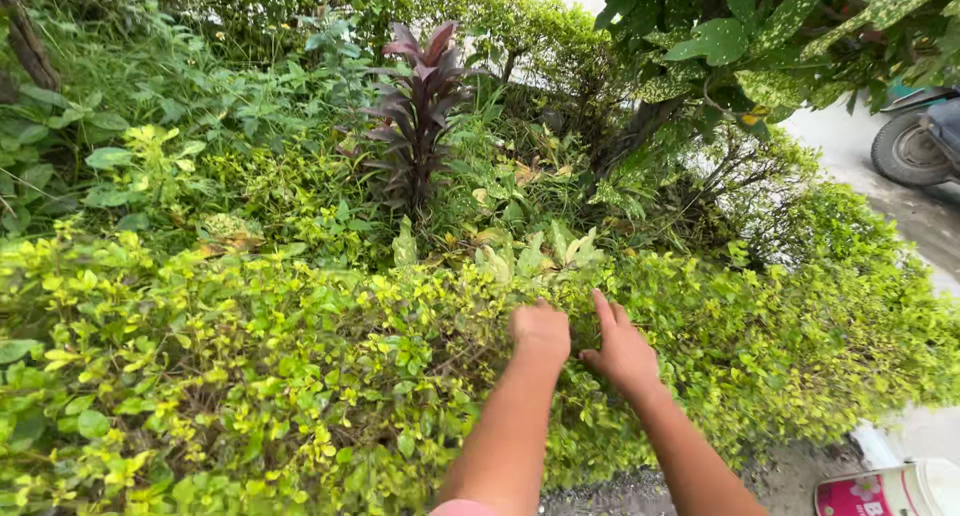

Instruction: The person plucks individual leaves from a small green hedge by hand.

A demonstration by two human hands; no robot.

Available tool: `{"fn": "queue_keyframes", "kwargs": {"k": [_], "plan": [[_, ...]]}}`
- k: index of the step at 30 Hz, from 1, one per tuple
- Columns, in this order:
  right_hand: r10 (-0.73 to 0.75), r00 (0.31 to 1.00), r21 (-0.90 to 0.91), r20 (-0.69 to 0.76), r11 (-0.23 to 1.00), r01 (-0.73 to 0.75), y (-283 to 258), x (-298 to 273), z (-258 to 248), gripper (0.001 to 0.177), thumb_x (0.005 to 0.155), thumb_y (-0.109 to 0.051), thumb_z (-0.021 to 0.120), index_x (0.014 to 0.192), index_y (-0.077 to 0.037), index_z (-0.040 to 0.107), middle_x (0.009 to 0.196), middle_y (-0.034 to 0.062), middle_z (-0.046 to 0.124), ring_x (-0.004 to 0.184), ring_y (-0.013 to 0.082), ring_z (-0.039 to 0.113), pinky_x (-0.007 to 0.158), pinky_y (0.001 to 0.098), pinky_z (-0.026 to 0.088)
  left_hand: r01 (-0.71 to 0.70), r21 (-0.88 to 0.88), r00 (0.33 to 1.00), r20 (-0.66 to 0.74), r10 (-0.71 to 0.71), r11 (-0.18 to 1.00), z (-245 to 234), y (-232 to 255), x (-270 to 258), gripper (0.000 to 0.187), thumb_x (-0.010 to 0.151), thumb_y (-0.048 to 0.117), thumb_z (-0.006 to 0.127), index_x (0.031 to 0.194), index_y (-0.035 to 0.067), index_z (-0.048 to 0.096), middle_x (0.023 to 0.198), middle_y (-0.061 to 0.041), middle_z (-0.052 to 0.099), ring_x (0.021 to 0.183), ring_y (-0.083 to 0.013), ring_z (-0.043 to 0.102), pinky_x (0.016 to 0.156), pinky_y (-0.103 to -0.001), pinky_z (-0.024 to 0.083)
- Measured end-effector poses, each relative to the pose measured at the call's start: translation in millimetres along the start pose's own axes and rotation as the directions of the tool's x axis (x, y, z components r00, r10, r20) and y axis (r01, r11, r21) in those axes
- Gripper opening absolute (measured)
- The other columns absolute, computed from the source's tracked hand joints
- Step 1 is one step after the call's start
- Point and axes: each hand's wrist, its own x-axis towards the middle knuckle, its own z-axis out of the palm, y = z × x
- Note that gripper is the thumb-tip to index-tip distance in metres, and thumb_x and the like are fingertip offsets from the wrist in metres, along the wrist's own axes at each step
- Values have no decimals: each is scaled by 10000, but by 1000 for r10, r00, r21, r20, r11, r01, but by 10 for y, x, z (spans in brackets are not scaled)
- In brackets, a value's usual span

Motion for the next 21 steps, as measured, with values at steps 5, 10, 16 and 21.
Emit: {"fn": "queue_keyframes", "kwargs": {"k": [5, 10, 16, 21], "plan": [[-123, 991, -87, -45, 989, 119, 105, 215, 36, 979, 737, -372, 886, 1538, -257, 335, 1549, 73, 420, 1371, 328, 480, 1070, 454, 498, 26, 98, 1000, -6, -25, 995, -206, 65, -55, 586, 960, 378, 656, 1482, 133, 553, 1662, -163, 321, 1261, -359, 622, 847, -493, 559], [-133, 985, -139, -114, 983, 116, 100, 199, 186, 817, 766, -370, 856, 1455, -191, 455, 1427, 74, 540, 1341, 330, 499, 1037, 490, 516, 34, 16, 998, -49, -33, 999, -72, -42, -99, 420, 919, 282, 683, 1315, 140, 676, 1433, -100, 540, 1259, -316, 603, 919, -504, 547], [-61, 992, -154, -109, 987, 44, -43, 83, 69, 876, 737, -376, 875, 1473, -210, 429, 1460, 85, 499, 1356, 321, 469, 1060, 534, 470, -15, 1, 995, -103, 15, 1000, -103, -102, -97, 423, 883, 281, 727, 1284, 152, 692, 1439, -98, 534, 1258, -314, 606, 978, -489, 538], [-208, 932, -324, -298, 940, 106, -63, 127, 79, 977, 626, -425, 910, 1477, -236, 469, 1511, 96, 463, 1416, 356, 419, 1091, 659, 379, -45, 85, 984, -167, 58, 995, -368, 11, -315, 497, 874, 343, 745, 1313, 132, 642, 1421, -147, 507, 1334, -327, 478, 1085, -601, 397]]}}
